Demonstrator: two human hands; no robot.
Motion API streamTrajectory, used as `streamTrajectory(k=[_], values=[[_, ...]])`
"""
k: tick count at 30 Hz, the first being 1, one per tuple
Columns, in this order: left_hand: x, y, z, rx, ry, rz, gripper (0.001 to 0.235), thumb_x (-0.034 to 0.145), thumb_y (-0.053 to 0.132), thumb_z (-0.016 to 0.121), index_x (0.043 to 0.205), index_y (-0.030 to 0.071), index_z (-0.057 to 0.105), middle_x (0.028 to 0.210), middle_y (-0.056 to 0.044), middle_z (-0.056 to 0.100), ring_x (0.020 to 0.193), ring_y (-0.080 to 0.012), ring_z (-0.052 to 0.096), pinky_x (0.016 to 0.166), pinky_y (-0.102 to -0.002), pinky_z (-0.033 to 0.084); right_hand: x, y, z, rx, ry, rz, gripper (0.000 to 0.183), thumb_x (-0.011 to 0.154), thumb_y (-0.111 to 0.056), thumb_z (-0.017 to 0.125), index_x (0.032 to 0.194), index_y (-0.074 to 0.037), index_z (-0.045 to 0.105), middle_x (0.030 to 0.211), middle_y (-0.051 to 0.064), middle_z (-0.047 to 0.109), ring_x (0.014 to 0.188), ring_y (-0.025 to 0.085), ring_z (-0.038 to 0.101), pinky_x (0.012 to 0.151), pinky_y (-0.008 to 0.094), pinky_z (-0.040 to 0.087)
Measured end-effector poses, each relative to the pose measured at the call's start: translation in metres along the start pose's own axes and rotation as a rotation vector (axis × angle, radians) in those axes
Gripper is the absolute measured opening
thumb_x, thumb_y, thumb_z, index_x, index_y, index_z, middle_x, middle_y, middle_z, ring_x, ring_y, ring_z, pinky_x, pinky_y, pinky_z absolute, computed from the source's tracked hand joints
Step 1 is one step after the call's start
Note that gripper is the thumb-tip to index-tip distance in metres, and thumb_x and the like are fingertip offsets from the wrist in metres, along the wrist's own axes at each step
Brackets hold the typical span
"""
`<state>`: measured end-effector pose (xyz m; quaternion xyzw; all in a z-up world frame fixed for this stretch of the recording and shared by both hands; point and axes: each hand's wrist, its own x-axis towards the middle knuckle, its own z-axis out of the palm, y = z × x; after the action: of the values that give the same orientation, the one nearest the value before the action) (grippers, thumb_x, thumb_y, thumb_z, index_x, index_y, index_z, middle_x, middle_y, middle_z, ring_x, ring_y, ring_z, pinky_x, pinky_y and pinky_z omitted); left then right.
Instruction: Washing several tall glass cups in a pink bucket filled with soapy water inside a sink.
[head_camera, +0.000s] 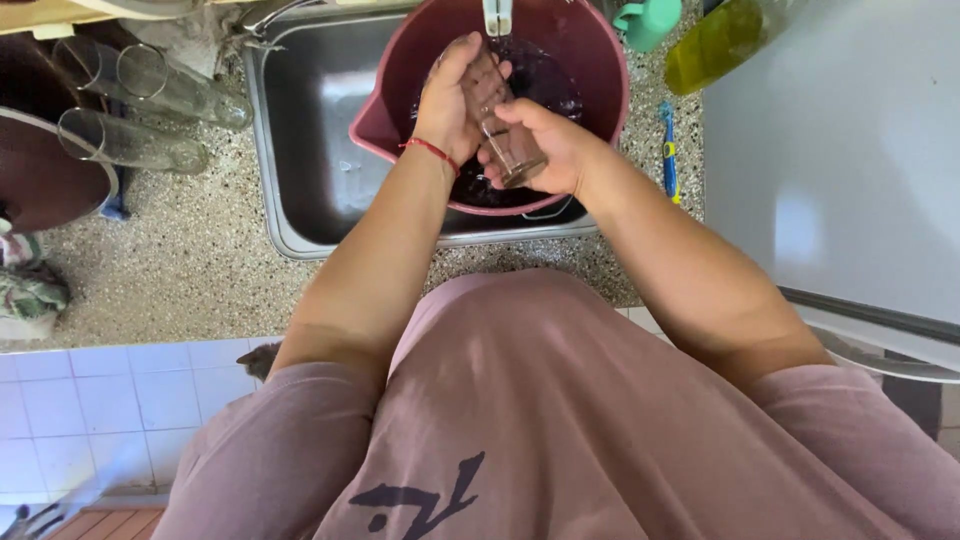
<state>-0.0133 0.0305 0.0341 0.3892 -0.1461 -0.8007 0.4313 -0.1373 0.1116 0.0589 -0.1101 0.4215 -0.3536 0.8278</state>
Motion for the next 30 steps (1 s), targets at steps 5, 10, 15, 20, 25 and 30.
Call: streamTrajectory(k=[5,10,15,20,25,30], values=[[-0.019,0.017,0.021,0.173,0.212,0.128,0.019,0.075,0.017,0.075,0.074,0.014,0.056,0.067,-0.002,0.055,0.058,-0.0153,0.053,0.051,-0.031,0.043,-0.047,-0.016,0.068,-0.942,0.380,-0.053,0.079,0.082,-0.018,0.071,0.148,-0.016,0.027,0.140,0.015,0.051,0.126,0.029,0.054,0.095,0.041,0.054],[-0.010,0.012,0.002,0.129,0.129,0.203,0.023,0.078,0.014,0.077,0.073,0.015,0.055,0.059,-0.001,0.053,0.049,-0.0132,0.051,0.045,-0.027,0.042,-0.052,-0.017,0.074,-1.066,0.430,-0.129,0.090,0.079,-0.015,0.069,0.155,-0.020,0.021,0.114,0.004,0.061,0.081,0.019,0.058,0.067,0.031,0.044],[-0.026,0.002,-0.004,-0.098,-0.153,-0.040,0.063,0.080,0.044,0.067,0.134,0.013,0.052,0.107,-0.011,0.067,0.095,-0.0273,0.068,0.076,-0.048,0.056,-0.009,0.002,-0.025,-0.128,-0.347,-0.115,0.039,0.092,-0.020,0.053,0.128,-0.006,0.051,0.099,0.014,0.068,0.079,0.023,0.068,0.060,0.028,0.055],[-0.023,-0.002,-0.004,-0.010,-0.136,0.023,0.049,0.072,0.038,0.078,0.110,0.011,0.060,0.096,-0.010,0.068,0.091,-0.0274,0.066,0.083,-0.044,0.054,-0.017,-0.009,0.001,-0.271,-0.224,0.008,0.036,0.092,-0.019,0.054,0.125,-0.004,0.051,0.096,0.015,0.065,0.078,0.022,0.066,0.065,0.028,0.058],[-0.052,0.003,0.018,0.414,0.259,0.162,0.053,0.068,0.028,0.076,0.110,0.008,0.050,0.089,-0.008,0.061,0.078,-0.0188,0.063,0.073,-0.034,0.056,-0.021,0.001,0.044,-0.755,0.342,-0.139,0.048,0.077,-0.005,0.069,0.120,-0.013,0.049,0.101,0.003,0.056,0.080,0.013,0.057,0.058,0.026,0.050],[-0.054,-0.003,0.009,0.581,-0.090,0.295,0.112,0.074,0.016,0.082,0.153,0.030,0.003,0.144,-0.023,0.043,0.080,-0.0185,0.072,0.063,-0.030,0.065,-0.001,-0.001,-0.016,-0.339,-0.045,-0.029,0.028,0.086,-0.013,0.055,0.112,-0.004,0.058,0.089,0.012,0.065,0.078,0.025,0.068,0.059,0.030,0.054]])
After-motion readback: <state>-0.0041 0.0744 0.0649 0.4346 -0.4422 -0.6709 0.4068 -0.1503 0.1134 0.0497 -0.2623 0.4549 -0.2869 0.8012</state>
